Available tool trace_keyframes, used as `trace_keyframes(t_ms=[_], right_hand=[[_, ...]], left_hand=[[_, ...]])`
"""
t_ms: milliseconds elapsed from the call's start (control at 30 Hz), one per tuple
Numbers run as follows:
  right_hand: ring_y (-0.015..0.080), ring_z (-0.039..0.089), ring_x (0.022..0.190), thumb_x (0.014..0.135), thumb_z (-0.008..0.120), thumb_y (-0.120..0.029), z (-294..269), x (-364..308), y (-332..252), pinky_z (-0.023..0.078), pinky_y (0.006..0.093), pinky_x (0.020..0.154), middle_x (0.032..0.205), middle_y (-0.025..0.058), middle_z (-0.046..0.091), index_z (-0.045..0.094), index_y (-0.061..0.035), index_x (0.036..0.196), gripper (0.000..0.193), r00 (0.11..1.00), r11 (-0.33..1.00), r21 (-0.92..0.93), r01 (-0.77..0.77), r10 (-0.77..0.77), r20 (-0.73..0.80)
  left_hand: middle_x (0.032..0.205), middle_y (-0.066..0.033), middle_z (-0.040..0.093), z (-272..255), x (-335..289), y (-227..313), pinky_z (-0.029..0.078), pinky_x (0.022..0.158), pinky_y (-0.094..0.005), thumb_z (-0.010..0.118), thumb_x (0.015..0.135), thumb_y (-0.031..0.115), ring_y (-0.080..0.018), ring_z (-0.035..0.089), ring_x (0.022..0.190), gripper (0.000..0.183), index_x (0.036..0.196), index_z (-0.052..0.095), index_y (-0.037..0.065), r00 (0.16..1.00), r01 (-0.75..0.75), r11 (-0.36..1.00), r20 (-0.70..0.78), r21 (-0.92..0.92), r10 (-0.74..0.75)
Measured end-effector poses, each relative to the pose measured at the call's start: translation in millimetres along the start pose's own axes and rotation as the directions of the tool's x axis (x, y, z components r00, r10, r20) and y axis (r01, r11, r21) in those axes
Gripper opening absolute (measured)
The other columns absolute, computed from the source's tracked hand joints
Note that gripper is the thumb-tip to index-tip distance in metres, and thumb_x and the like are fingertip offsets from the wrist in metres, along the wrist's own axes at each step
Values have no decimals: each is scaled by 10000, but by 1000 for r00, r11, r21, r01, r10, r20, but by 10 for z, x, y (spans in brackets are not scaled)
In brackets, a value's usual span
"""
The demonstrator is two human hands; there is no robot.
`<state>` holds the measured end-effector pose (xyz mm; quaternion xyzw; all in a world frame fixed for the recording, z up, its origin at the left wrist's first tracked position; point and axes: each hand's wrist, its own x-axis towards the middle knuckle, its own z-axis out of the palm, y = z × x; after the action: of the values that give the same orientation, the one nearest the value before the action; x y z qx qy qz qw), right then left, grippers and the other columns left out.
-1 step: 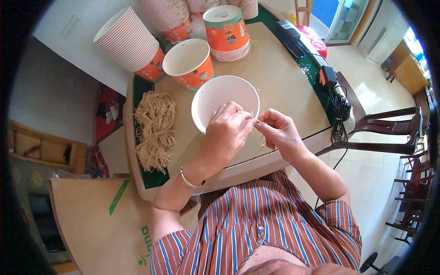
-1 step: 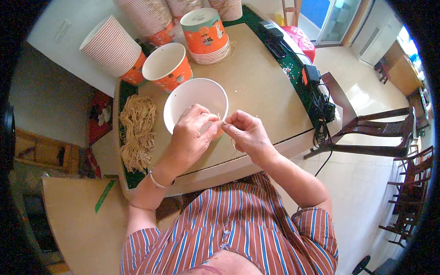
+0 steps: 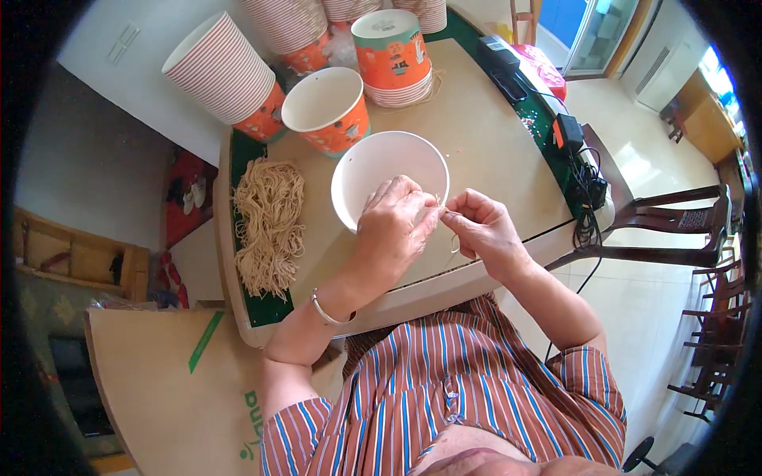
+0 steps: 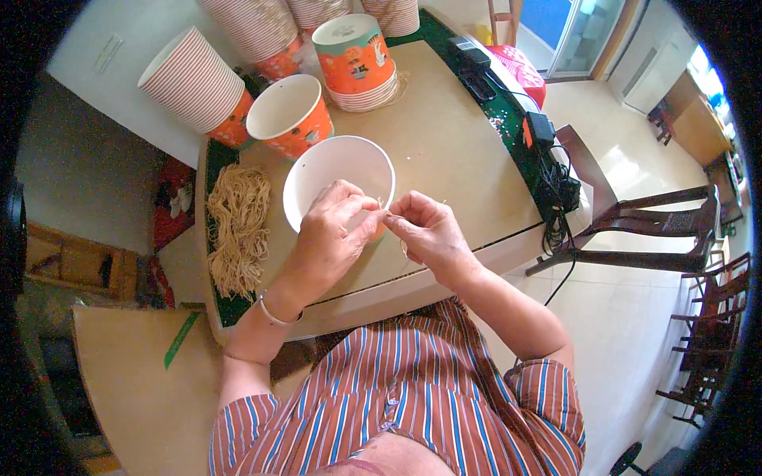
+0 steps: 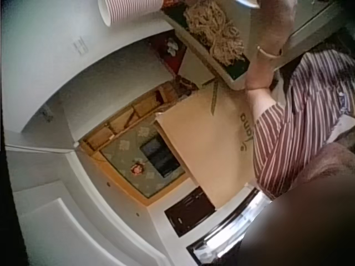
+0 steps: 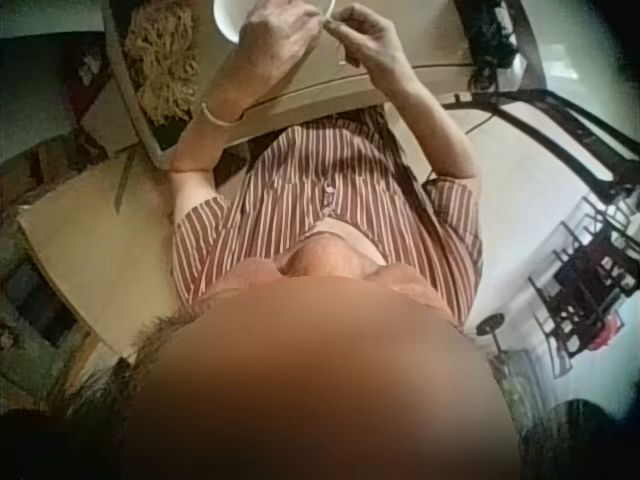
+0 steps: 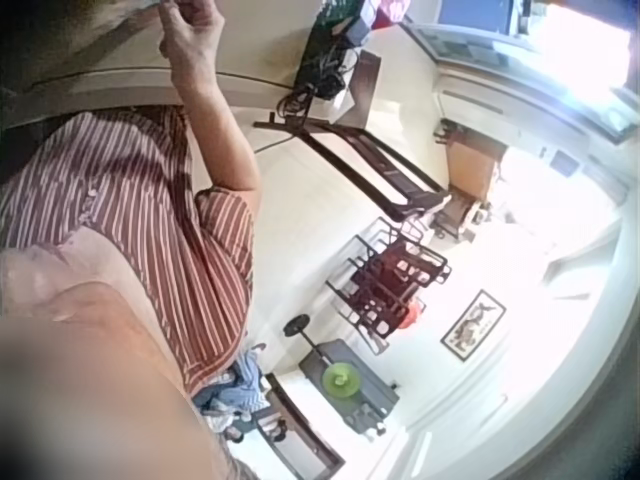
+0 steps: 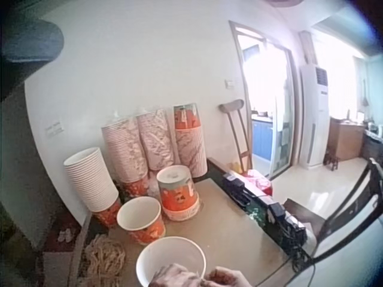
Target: Attaching a string handle to a paper bucket by threading and tying it through pre-made holes.
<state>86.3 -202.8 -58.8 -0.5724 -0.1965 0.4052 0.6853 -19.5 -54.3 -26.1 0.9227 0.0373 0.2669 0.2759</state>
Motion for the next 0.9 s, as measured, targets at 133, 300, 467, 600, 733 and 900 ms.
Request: trace_keyframes(t_ms=[133, 300, 467, 600, 733, 900], right_hand=[[6, 423, 505, 981, 681, -172, 2, 4, 34, 297, 200, 417, 710, -49, 578, 632, -56, 964, 127, 1000, 1000, 15, 7, -7, 2], [3, 424, 515, 987, 674, -180, 13, -3, 35, 298, 192, 426, 728, -50, 593, 631, -55, 974, 133, 1000, 1000, 1, -4, 4, -7], [8, 437, 519, 991, 666, -177, 29, -25, -18, 339, 184, 434, 721, -49, 552, 616, -50, 965, 139, 1000, 1000, -20, -6, 6, -2], [14, 438, 515, 1006, 643, -187, 14, -20, 48, 339, 188, 438, 715, -38, 556, 607, -51, 980, 143, 1000, 999, 43, -17, 17, 0], [15, 457, 522, 1010, 634, -190, 30, -33, 60, 357, 185, 444, 714, -27, 566, 600, -49, 999, 146, 999, 999, 37, -30, 31, -26], [32, 506, 544, 997, 650, -223, 53, -41, 68, 383, 200, 429, 792, -9, 592, 589, -47, 1038, 191, 997, 995, -80, 64, -68, -42]], left_hand=[[922, -111, 608, 21, 7, 1, 492, 808, -406, 726, 843, 65, -292, 625, 892, 108, 930, 689, 14, 999, 41, 998, 31, -44, -40], [910, -88, 608, 49, 4, -16, 474, 828, -422, 721, 826, 59, -288, 623, 893, 88, 895, 669, 45, 996, 88, 992, 35, -90, -85], [886, -87, 608, 77, 17, -21, 485, 794, -419, 723, 816, 48, -282, 626, 839, 88, 856, 645, 48, 996, 85, 993, 12, -80, -85], [868, -94, 607, 79, 27, -45, 509, 735, -410, 717, 811, 29, -275, 638, 794, 84, 849, 643, 42, 990, 141, 981, 20, -130, -139], [849, -89, 604, 43, 45, -76, 518, 684, -345, 695, 843, 16, -211, 636, 763, 60, 867, 639, 14, 982, 186, 958, 82, -219, -172], [852, -54, 602, -23, 67, -111, 506, 693, -283, 683, 876, 29, -120, 609, 771, 50, 881, 644, -1, 951, 300, 899, 175, -318, -255]])
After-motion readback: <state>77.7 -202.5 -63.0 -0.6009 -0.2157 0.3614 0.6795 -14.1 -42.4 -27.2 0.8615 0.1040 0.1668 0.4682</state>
